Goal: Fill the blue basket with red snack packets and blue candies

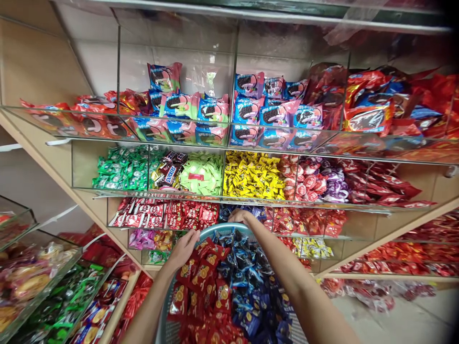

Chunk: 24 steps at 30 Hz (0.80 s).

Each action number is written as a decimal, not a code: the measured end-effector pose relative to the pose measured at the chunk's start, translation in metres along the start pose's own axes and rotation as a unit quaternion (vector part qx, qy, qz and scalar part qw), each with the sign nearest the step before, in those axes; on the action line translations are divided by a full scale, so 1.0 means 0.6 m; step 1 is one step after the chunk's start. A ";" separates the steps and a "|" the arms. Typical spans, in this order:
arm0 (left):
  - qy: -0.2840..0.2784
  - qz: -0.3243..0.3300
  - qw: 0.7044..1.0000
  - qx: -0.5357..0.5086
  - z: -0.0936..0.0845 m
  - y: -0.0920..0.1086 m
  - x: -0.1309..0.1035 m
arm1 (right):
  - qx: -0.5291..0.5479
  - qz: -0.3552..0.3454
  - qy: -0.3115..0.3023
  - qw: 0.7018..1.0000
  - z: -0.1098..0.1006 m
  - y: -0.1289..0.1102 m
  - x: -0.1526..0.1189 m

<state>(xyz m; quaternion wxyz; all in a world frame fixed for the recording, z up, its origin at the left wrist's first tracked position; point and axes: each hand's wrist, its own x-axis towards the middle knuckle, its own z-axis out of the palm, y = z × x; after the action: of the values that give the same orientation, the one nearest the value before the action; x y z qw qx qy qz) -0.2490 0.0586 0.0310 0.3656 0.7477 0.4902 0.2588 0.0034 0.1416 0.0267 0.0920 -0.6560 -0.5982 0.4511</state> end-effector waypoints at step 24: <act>-0.001 0.001 1.000 0.003 -0.001 0.009 0.006 | 0.290 -0.198 0.031 0.936 0.039 0.086 -0.303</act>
<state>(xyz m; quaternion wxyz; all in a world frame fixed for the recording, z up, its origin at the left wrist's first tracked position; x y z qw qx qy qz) -0.2453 0.0608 0.0359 0.3641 0.7492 0.4900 0.2568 0.0456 -0.0397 0.0669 0.3842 -0.4828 -0.5555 0.5574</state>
